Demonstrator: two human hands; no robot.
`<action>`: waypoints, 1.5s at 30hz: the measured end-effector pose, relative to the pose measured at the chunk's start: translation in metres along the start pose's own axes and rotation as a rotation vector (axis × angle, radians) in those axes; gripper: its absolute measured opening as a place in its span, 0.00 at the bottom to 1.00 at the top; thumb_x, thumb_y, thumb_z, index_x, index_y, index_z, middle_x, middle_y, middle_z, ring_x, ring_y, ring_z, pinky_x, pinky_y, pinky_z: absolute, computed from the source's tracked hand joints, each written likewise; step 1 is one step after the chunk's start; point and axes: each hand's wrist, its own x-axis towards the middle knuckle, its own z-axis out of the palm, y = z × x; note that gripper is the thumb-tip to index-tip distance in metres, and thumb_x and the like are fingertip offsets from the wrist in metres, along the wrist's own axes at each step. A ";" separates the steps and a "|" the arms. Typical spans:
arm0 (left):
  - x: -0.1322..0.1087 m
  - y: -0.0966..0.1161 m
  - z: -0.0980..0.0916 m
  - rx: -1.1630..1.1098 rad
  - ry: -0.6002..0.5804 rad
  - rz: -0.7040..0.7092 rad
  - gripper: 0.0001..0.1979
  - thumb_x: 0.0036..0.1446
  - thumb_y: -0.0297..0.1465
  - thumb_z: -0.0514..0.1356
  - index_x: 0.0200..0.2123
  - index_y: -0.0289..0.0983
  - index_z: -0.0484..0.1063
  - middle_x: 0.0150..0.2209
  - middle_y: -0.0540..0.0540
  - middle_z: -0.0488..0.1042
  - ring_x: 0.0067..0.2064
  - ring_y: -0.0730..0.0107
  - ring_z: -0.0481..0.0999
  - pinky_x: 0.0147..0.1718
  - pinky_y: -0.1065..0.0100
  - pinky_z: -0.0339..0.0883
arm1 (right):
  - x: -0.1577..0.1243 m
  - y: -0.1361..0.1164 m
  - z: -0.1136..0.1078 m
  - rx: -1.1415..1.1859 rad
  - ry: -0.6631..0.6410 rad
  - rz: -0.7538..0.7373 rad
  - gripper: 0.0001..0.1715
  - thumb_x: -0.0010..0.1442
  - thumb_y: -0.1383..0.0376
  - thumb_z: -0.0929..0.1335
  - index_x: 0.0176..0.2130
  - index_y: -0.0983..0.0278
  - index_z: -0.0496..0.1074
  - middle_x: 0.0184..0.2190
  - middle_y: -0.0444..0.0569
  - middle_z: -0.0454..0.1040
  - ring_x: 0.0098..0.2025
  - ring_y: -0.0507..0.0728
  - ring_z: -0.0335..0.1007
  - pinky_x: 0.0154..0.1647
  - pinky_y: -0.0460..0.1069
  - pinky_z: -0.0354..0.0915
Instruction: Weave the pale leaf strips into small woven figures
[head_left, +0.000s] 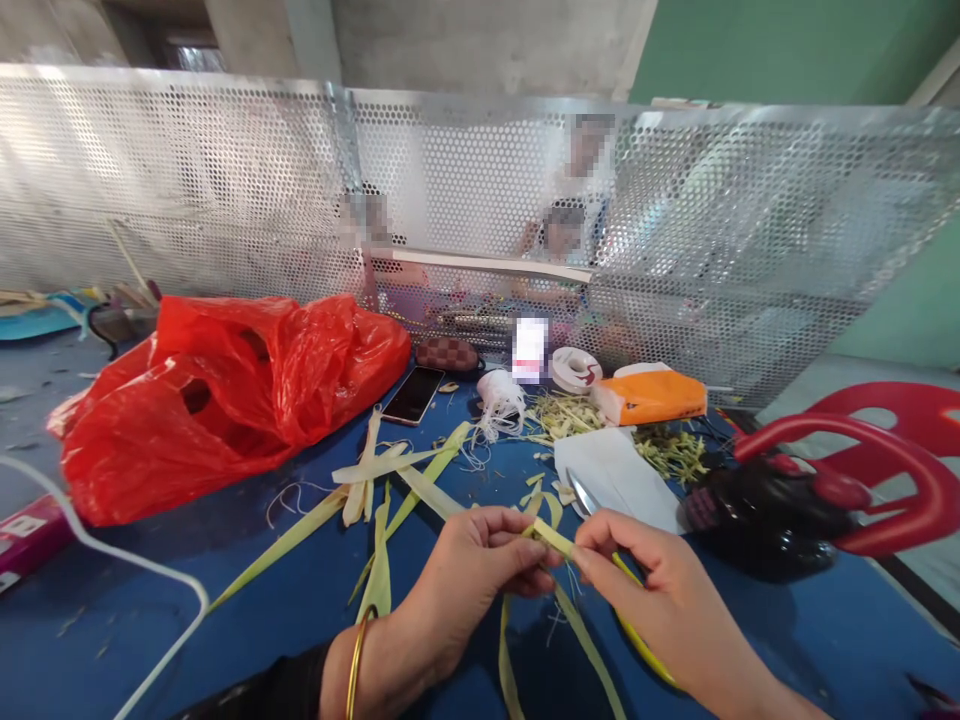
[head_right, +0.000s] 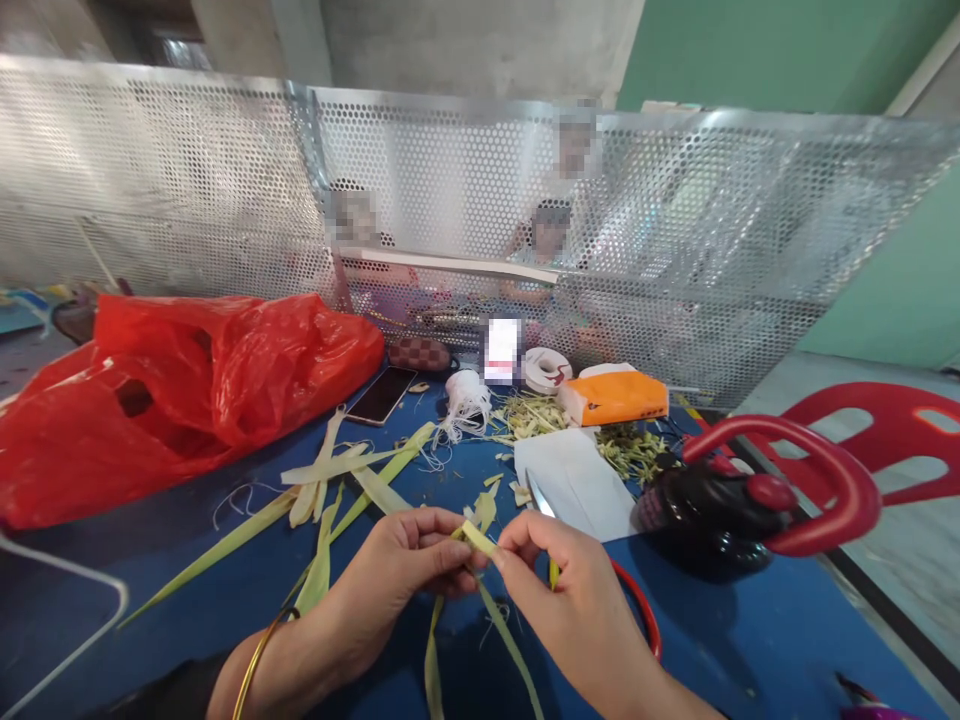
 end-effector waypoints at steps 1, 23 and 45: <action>0.000 0.000 0.000 -0.007 0.009 0.000 0.14 0.43 0.32 0.69 0.32 0.31 0.74 0.28 0.43 0.80 0.25 0.74 0.77 0.29 0.73 0.69 | -0.001 0.000 -0.001 0.015 -0.019 -0.001 0.15 0.59 0.57 0.65 0.25 0.61 0.67 0.21 0.42 0.63 0.25 0.53 0.58 0.26 0.47 0.57; 0.000 -0.002 0.002 0.002 0.009 -0.013 0.12 0.46 0.29 0.67 0.35 0.30 0.73 0.30 0.41 0.81 0.26 0.73 0.77 0.29 0.73 0.70 | 0.005 0.005 -0.001 -0.046 -0.079 0.036 0.10 0.57 0.63 0.63 0.25 0.61 0.64 0.21 0.40 0.61 0.26 0.52 0.56 0.27 0.47 0.54; 0.002 -0.010 0.003 0.093 0.073 0.068 0.09 0.44 0.27 0.66 0.32 0.32 0.74 0.19 0.53 0.75 0.23 0.75 0.76 0.27 0.75 0.68 | -0.001 0.003 0.013 -0.175 -0.033 -0.024 0.10 0.54 0.66 0.62 0.22 0.61 0.60 0.18 0.40 0.61 0.23 0.52 0.58 0.23 0.45 0.54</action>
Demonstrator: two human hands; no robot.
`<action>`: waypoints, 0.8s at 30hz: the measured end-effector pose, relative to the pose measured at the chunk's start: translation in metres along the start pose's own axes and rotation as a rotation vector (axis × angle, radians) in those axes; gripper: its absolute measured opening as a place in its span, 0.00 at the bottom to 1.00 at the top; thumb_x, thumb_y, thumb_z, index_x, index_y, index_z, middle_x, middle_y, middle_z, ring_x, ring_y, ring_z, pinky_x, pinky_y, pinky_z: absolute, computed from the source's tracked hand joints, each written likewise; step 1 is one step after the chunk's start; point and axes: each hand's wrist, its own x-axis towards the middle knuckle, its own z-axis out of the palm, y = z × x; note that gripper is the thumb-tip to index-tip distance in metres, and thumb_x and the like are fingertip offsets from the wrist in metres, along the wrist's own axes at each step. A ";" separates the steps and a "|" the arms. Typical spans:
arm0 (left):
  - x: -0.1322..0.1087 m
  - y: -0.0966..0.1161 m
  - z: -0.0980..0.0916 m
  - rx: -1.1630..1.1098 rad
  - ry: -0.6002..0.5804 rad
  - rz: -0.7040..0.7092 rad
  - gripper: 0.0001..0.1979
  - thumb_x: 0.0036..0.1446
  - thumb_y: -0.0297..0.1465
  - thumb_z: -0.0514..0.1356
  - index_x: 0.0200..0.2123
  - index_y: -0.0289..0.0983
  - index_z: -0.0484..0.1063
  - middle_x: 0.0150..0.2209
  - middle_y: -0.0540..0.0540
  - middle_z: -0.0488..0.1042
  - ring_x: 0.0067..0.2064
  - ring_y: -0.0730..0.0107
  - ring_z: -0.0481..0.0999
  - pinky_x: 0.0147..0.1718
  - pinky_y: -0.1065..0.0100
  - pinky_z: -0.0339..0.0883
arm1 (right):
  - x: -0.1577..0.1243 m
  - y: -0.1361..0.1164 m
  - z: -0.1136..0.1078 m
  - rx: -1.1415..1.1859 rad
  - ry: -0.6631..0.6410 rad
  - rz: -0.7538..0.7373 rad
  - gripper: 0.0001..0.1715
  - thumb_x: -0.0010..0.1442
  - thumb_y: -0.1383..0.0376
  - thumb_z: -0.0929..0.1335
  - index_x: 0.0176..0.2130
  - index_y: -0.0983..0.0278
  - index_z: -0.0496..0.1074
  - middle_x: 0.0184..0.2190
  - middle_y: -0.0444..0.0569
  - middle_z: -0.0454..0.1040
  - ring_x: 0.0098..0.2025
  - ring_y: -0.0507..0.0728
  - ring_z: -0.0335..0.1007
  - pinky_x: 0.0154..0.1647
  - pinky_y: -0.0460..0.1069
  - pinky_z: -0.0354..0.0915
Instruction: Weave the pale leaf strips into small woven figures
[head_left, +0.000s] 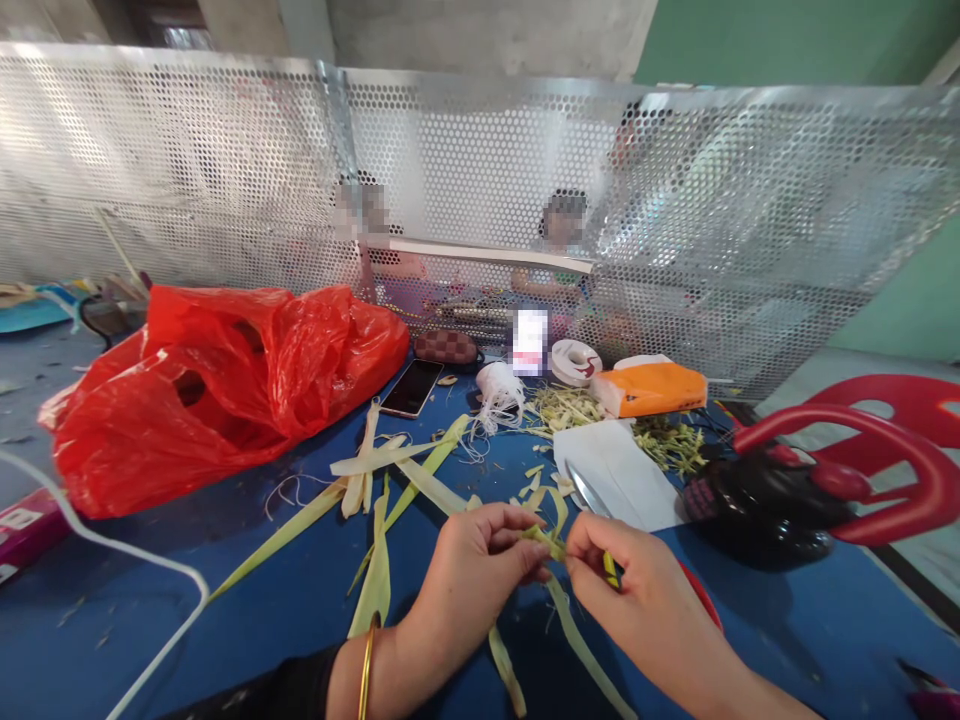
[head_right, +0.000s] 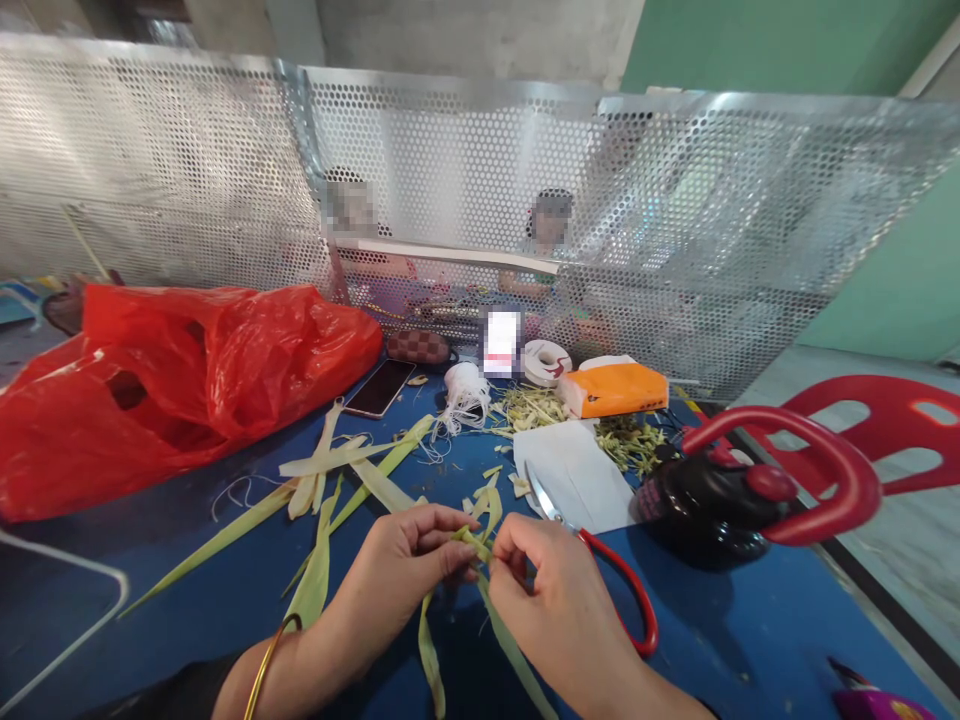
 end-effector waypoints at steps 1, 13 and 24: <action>0.000 -0.001 0.000 0.002 -0.005 0.004 0.10 0.43 0.27 0.66 0.32 0.32 0.74 0.19 0.53 0.75 0.23 0.76 0.76 0.27 0.75 0.68 | 0.000 0.001 0.001 0.024 -0.009 0.010 0.10 0.55 0.66 0.62 0.22 0.61 0.60 0.18 0.40 0.61 0.23 0.52 0.58 0.23 0.45 0.54; 0.002 -0.003 -0.001 -0.012 0.004 -0.022 0.15 0.41 0.31 0.68 0.33 0.33 0.72 0.19 0.53 0.74 0.24 0.71 0.77 0.29 0.71 0.69 | 0.000 0.001 0.001 0.185 -0.061 0.103 0.08 0.53 0.66 0.62 0.23 0.61 0.59 0.19 0.38 0.55 0.22 0.50 0.51 0.21 0.45 0.49; 0.002 -0.005 0.000 0.021 -0.026 -0.004 0.14 0.42 0.30 0.67 0.33 0.33 0.71 0.18 0.54 0.73 0.23 0.74 0.74 0.28 0.72 0.68 | 0.000 0.000 0.006 0.112 0.005 0.019 0.10 0.56 0.66 0.62 0.23 0.61 0.61 0.20 0.40 0.62 0.24 0.52 0.59 0.24 0.45 0.55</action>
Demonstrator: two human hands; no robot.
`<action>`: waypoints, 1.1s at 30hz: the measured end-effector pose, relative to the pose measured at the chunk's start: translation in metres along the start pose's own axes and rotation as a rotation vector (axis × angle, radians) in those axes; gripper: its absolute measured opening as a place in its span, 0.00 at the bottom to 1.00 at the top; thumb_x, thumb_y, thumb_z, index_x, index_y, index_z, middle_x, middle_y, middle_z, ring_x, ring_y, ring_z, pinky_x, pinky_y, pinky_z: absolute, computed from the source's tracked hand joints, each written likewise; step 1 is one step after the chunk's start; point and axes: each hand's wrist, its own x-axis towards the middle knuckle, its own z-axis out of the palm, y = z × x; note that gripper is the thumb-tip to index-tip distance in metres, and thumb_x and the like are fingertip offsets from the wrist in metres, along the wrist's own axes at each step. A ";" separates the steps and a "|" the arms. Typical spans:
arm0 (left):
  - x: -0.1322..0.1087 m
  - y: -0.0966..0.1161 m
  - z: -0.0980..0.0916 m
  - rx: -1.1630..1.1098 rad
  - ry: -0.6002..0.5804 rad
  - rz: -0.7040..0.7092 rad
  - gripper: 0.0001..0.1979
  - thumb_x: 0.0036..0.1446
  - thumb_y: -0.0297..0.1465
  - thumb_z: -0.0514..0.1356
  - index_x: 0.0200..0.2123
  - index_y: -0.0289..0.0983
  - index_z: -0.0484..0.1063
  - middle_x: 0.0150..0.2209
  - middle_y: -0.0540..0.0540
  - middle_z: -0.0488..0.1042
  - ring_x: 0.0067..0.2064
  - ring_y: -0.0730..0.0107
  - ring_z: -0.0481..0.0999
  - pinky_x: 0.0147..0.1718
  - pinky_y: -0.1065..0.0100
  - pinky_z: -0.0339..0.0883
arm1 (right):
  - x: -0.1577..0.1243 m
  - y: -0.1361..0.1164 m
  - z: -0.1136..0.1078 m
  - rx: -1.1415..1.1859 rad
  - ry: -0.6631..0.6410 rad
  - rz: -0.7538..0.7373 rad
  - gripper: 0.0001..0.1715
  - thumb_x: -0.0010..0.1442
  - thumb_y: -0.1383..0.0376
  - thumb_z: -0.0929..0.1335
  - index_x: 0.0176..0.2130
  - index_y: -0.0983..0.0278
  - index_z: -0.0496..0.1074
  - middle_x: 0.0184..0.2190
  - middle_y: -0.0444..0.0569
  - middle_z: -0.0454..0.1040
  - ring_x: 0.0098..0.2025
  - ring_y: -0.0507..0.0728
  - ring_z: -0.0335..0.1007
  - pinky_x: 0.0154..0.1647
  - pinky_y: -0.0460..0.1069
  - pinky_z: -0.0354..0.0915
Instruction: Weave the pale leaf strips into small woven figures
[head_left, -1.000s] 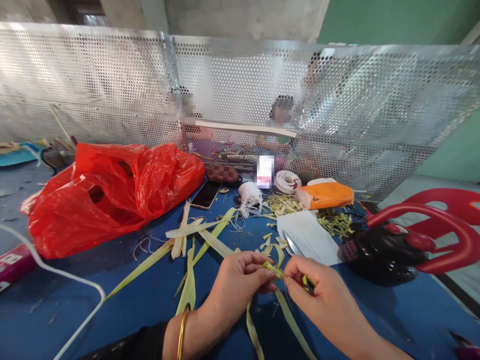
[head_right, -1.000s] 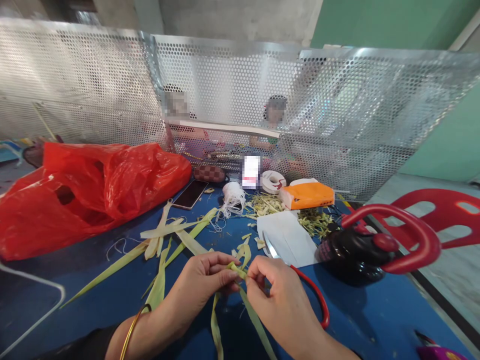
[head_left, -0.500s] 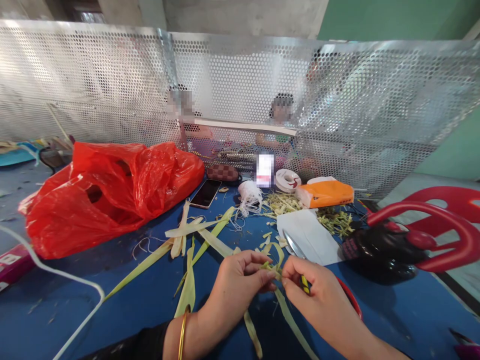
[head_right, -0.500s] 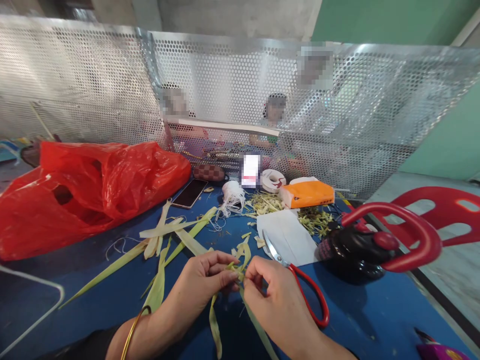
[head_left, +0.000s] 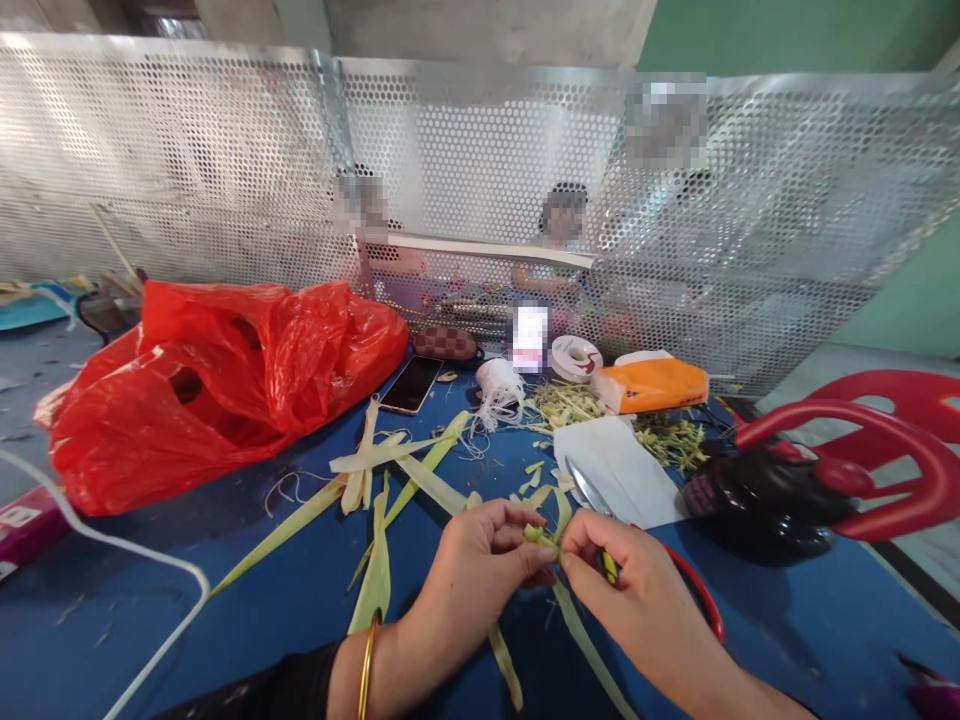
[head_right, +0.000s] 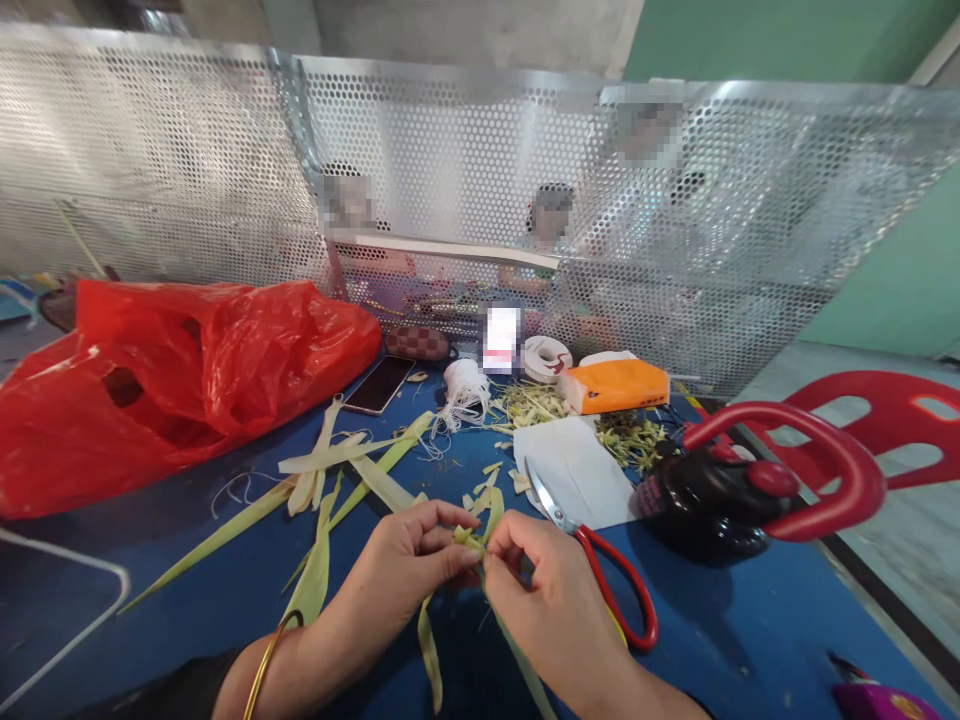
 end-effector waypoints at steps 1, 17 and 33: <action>0.000 0.000 0.000 0.003 -0.006 0.005 0.13 0.41 0.30 0.67 0.33 0.33 0.71 0.17 0.54 0.72 0.22 0.75 0.74 0.27 0.73 0.67 | 0.000 0.000 0.000 -0.021 0.009 -0.017 0.10 0.56 0.66 0.62 0.23 0.61 0.62 0.20 0.40 0.63 0.24 0.52 0.61 0.25 0.45 0.56; -0.007 0.000 -0.003 0.330 -0.091 0.081 0.33 0.46 0.28 0.63 0.58 0.35 0.64 0.23 0.54 0.77 0.27 0.70 0.76 0.30 0.72 0.65 | -0.001 0.002 -0.015 -0.395 0.174 -0.395 0.07 0.62 0.63 0.66 0.37 0.60 0.75 0.31 0.49 0.73 0.35 0.59 0.69 0.38 0.53 0.62; -0.011 -0.002 0.001 0.237 -0.249 -0.039 0.24 0.43 0.24 0.63 0.47 0.36 0.73 0.21 0.54 0.76 0.26 0.71 0.76 0.31 0.72 0.66 | 0.007 -0.003 -0.010 0.183 0.076 -0.036 0.11 0.61 0.61 0.64 0.27 0.62 0.66 0.23 0.41 0.65 0.27 0.52 0.62 0.29 0.45 0.62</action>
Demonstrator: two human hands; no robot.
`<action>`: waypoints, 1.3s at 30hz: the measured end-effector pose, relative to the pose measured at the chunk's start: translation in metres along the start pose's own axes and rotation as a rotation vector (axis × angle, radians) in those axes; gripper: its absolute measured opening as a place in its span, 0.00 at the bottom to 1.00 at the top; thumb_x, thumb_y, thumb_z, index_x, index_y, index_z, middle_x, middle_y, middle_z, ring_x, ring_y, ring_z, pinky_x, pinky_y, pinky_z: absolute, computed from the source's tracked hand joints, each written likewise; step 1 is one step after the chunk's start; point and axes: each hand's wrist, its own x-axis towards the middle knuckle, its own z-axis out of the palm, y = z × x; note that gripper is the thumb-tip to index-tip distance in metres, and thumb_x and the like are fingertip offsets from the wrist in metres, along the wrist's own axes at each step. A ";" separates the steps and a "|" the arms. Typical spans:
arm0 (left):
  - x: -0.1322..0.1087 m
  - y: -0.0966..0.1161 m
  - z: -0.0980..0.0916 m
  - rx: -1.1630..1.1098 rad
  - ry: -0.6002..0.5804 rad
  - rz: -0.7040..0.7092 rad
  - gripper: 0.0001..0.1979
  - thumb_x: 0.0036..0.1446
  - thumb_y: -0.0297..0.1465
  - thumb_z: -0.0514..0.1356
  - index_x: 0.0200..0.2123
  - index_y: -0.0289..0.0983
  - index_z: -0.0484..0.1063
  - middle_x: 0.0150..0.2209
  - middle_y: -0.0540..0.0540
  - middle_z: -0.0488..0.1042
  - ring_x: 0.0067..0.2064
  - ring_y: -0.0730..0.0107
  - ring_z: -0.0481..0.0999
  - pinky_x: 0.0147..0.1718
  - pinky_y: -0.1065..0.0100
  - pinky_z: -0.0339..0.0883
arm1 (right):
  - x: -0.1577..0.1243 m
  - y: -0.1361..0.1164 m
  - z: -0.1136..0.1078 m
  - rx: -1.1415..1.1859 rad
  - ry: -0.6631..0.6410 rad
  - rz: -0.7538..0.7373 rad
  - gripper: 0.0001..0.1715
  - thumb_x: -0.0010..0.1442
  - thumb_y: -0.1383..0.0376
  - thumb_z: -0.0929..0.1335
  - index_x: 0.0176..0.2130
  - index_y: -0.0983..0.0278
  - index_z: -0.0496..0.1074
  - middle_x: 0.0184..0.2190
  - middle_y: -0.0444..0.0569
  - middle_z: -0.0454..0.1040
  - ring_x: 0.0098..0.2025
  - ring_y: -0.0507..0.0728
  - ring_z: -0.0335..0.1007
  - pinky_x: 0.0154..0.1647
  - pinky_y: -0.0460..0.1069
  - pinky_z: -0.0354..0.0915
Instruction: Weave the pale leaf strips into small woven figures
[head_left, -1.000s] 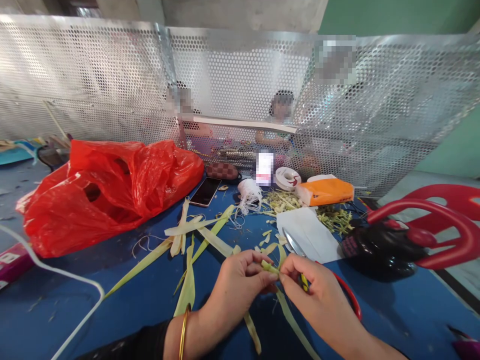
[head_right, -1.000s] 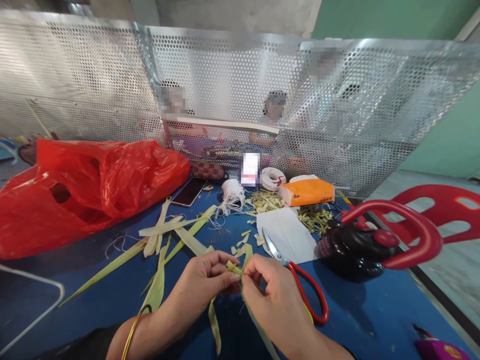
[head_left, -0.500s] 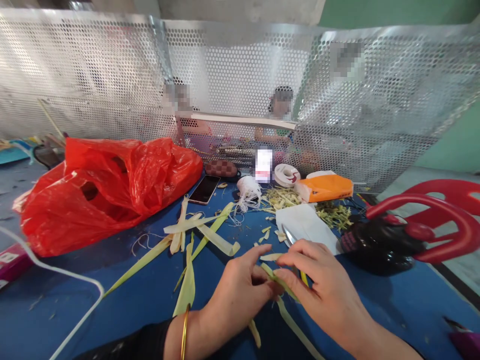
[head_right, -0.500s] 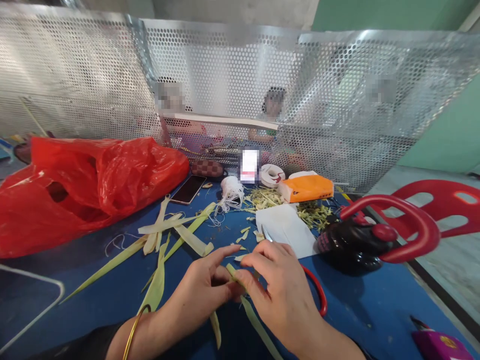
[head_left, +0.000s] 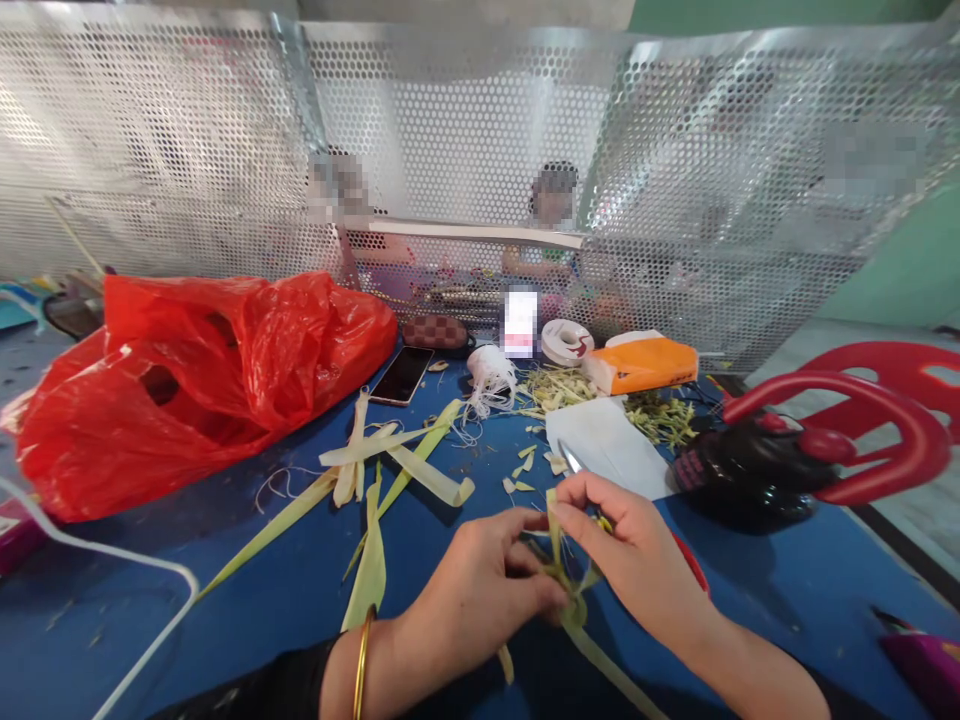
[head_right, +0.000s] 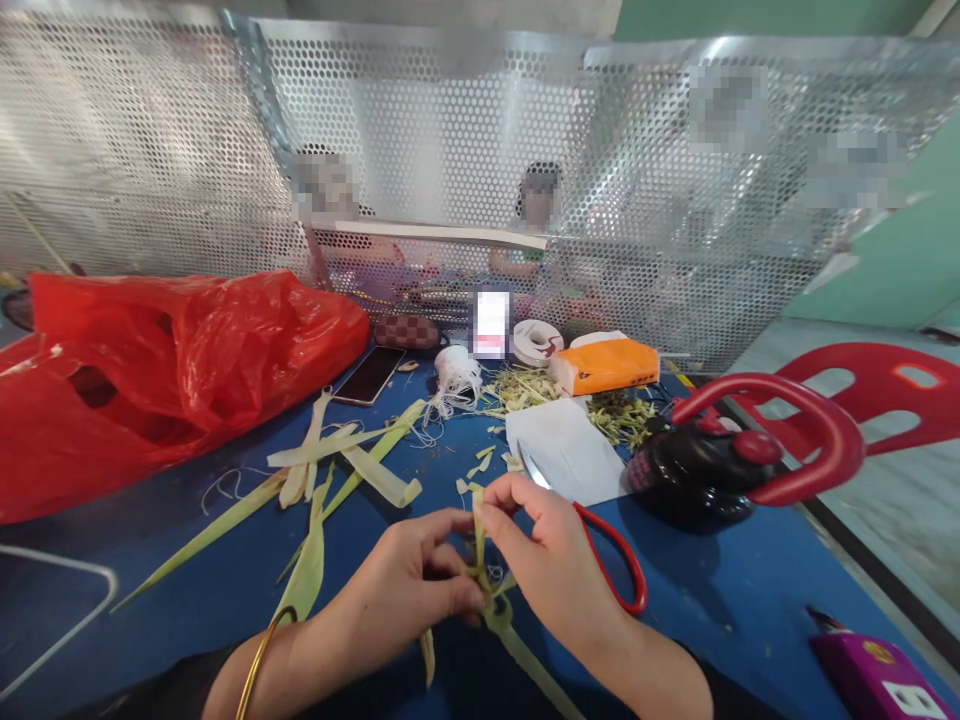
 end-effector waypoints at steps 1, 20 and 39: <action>0.000 -0.001 0.000 -0.007 -0.026 -0.013 0.17 0.43 0.25 0.63 0.41 0.35 0.76 0.21 0.53 0.76 0.26 0.72 0.75 0.31 0.73 0.66 | 0.001 0.001 0.000 0.031 0.025 0.007 0.12 0.61 0.60 0.63 0.27 0.62 0.65 0.22 0.41 0.64 0.27 0.52 0.62 0.28 0.45 0.62; -0.001 0.000 0.007 -0.173 -0.189 -0.231 0.09 0.38 0.29 0.67 0.29 0.35 0.77 0.23 0.50 0.78 0.24 0.73 0.76 0.30 0.71 0.70 | 0.013 0.016 -0.002 0.558 0.255 0.144 0.14 0.58 0.54 0.70 0.32 0.62 0.68 0.30 0.49 0.80 0.37 0.60 0.77 0.46 0.55 0.69; 0.008 -0.004 -0.001 -0.335 0.073 -0.060 0.12 0.41 0.34 0.69 0.26 0.32 0.72 0.24 0.46 0.78 0.24 0.74 0.76 0.30 0.71 0.70 | 0.006 0.002 -0.023 -0.394 -0.262 -0.126 0.08 0.58 0.66 0.70 0.26 0.60 0.72 0.29 0.43 0.72 0.38 0.57 0.67 0.39 0.50 0.59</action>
